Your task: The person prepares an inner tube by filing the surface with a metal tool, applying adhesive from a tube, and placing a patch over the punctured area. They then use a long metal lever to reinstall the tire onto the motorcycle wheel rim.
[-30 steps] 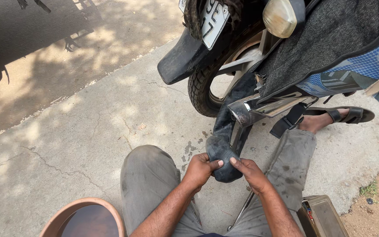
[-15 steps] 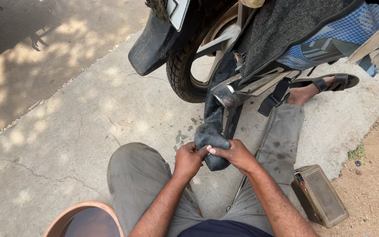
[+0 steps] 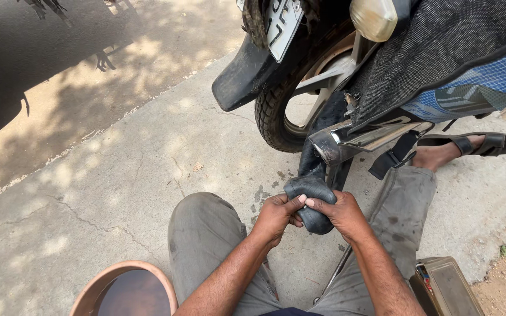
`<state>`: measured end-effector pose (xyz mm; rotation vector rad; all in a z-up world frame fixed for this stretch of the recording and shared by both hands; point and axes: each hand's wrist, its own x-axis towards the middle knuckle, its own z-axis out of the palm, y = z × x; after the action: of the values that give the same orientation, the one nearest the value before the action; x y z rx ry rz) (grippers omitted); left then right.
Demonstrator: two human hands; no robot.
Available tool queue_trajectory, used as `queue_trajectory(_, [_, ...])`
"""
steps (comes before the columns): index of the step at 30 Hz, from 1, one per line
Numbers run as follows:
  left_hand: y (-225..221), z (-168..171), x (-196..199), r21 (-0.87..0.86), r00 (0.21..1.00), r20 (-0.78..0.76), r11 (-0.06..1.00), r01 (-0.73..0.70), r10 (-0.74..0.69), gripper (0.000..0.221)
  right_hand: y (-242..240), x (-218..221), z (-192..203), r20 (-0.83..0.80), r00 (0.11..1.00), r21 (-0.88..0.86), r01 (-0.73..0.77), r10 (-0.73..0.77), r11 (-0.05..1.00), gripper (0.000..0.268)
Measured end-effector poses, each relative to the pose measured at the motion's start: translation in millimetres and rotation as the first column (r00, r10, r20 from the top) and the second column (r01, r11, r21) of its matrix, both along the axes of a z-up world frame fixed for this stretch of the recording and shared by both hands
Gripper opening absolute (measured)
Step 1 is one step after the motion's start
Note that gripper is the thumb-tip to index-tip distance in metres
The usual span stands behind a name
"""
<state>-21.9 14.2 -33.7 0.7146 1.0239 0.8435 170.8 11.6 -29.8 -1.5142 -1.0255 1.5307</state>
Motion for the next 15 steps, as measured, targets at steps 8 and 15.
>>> queue_trajectory(8, [-10.5,5.3,6.1,0.215,0.964,-0.254,0.968,0.130,-0.073,0.027,-0.3,15.2,-18.2,-0.092,0.996,-0.111,-0.026,0.015,0.994,0.071])
queue_trajectory(15, [-11.1,1.0,-1.2,0.200,0.961,-0.242,0.962,0.188,-0.137,0.030,1.4,13.4,-7.2,-0.304,0.950,-0.105,-0.111,0.075,0.988,0.073])
